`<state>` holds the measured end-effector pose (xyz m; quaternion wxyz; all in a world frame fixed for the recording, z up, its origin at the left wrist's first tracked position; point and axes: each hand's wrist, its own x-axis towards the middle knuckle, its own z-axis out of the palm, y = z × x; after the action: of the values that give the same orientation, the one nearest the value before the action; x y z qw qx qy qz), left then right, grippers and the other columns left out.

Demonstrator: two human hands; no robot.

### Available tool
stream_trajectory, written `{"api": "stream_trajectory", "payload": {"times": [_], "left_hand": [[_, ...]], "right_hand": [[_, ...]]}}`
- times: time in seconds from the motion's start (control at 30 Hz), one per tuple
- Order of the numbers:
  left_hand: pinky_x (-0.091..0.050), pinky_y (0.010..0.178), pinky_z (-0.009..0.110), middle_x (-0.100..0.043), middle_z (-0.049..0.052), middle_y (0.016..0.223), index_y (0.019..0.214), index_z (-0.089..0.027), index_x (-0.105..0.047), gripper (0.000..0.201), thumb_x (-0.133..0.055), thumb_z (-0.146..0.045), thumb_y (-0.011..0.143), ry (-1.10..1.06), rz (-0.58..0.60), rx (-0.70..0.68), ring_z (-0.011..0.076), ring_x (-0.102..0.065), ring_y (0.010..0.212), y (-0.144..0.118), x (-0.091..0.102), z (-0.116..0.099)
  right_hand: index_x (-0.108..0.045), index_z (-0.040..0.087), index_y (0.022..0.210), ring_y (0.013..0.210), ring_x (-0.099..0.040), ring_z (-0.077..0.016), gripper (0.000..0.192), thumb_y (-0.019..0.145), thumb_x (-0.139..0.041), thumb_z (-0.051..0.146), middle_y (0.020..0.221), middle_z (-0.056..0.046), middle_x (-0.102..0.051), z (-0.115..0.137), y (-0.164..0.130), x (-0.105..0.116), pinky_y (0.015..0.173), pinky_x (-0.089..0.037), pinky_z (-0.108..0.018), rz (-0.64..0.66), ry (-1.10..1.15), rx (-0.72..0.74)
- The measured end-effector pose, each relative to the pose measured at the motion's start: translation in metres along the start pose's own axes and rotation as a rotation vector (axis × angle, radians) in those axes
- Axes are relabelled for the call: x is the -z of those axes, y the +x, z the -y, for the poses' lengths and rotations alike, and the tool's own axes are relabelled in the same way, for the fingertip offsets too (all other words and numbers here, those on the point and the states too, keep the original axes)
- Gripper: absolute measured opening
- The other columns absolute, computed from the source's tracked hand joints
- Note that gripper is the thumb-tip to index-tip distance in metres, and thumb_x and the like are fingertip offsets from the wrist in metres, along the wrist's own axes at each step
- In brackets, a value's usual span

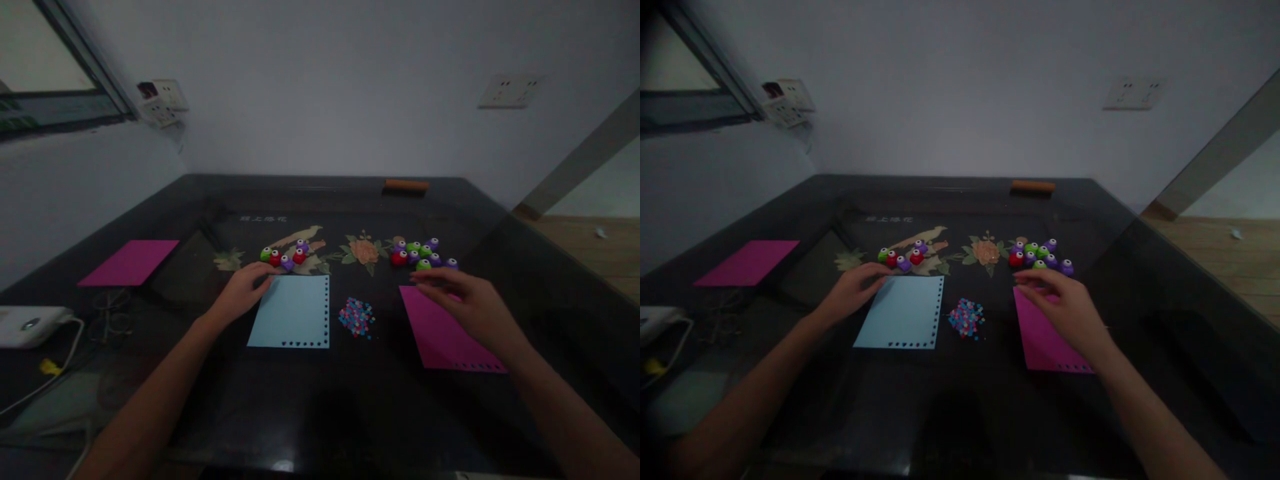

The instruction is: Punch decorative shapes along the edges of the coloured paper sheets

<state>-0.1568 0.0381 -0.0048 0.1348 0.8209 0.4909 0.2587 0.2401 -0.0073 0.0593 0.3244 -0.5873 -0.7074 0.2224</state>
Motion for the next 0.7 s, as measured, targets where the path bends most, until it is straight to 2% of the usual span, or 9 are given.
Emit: {"api": "stream_trajectory", "payload": {"times": [0.1, 0.2, 0.3, 0.4, 0.57, 0.7], "left_hand": [[-0.043, 0.092, 0.041, -0.064, 0.008, 0.104, 0.102, -0.019, -0.062, 0.024, -0.045, -0.027, 0.088, 0.013, 0.019, -0.011, 0.022, -0.058, 0.101, -0.001, 0.0, 0.002], [-0.042, 0.094, 0.042, -0.063, 0.008, 0.108, 0.105, -0.02, -0.06, 0.025, -0.046, -0.028, 0.087, 0.031, 0.045, -0.017, 0.0226, -0.056, 0.104, -0.002, 0.0, 0.004], [-0.039, 0.097, 0.043, -0.06, 0.009, 0.114, 0.112, -0.02, -0.058, 0.03, -0.048, -0.034, 0.087, 0.04, 0.092, -0.013, 0.0237, -0.053, 0.109, -0.002, 0.0, 0.003], [-0.037, 0.1, 0.044, -0.056, 0.01, 0.122, 0.12, -0.02, -0.054, 0.044, -0.053, -0.043, 0.083, 0.041, 0.139, 0.026, 0.0259, -0.049, 0.115, -0.003, 0.001, 0.001], [-0.036, 0.099, 0.047, -0.051, 0.012, 0.125, 0.124, -0.02, -0.053, 0.061, -0.062, -0.054, 0.074, 0.12, 0.153, 0.076, 0.0302, -0.046, 0.116, -0.002, -0.005, 0.004], [-0.038, 0.095, 0.046, -0.05, 0.012, 0.119, 0.124, -0.021, -0.053, 0.063, -0.062, -0.056, 0.072, 0.175, 0.129, 0.077, 0.0299, -0.048, 0.11, -0.001, -0.011, 0.009]], "right_hand": [[-0.066, 0.018, 0.1, 0.083, -0.064, -0.0191, 0.023, 0.081, -0.057, 0.027, 0.098, -0.007, -0.069, 0.036, 0.026, -0.036, 0.073, -0.051, -0.033, 0.231, -0.121, 0.264], [-0.066, 0.018, 0.101, 0.094, -0.062, -0.0231, 0.022, 0.082, -0.059, 0.027, 0.101, -0.008, -0.069, 0.058, 0.048, -0.075, 0.081, -0.048, -0.037, 0.371, -0.324, 0.386], [-0.064, 0.014, 0.106, 0.1, -0.059, -0.0258, 0.027, 0.086, -0.055, 0.03, 0.105, -0.012, -0.065, 0.067, 0.059, -0.113, 0.081, -0.048, -0.038, 0.33, -0.483, 0.389], [-0.061, 0.012, 0.111, 0.109, -0.053, -0.0271, 0.036, 0.085, -0.056, 0.037, 0.113, -0.015, -0.06, 0.064, 0.064, -0.14, 0.084, -0.047, -0.037, 0.302, -0.563, 0.406], [-0.058, 0.011, 0.117, 0.113, -0.047, -0.0309, 0.057, 0.077, -0.062, 0.051, 0.121, -0.017, -0.054, 0.053, 0.066, -0.152, 0.084, -0.047, -0.039, 0.31, -0.607, 0.411], [-0.059, 0.012, 0.116, 0.112, -0.047, -0.0307, 0.053, 0.077, -0.063, 0.048, 0.121, -0.017, -0.053, 0.052, 0.064, -0.15, 0.081, -0.048, -0.039, 0.312, -0.606, 0.415]]}}
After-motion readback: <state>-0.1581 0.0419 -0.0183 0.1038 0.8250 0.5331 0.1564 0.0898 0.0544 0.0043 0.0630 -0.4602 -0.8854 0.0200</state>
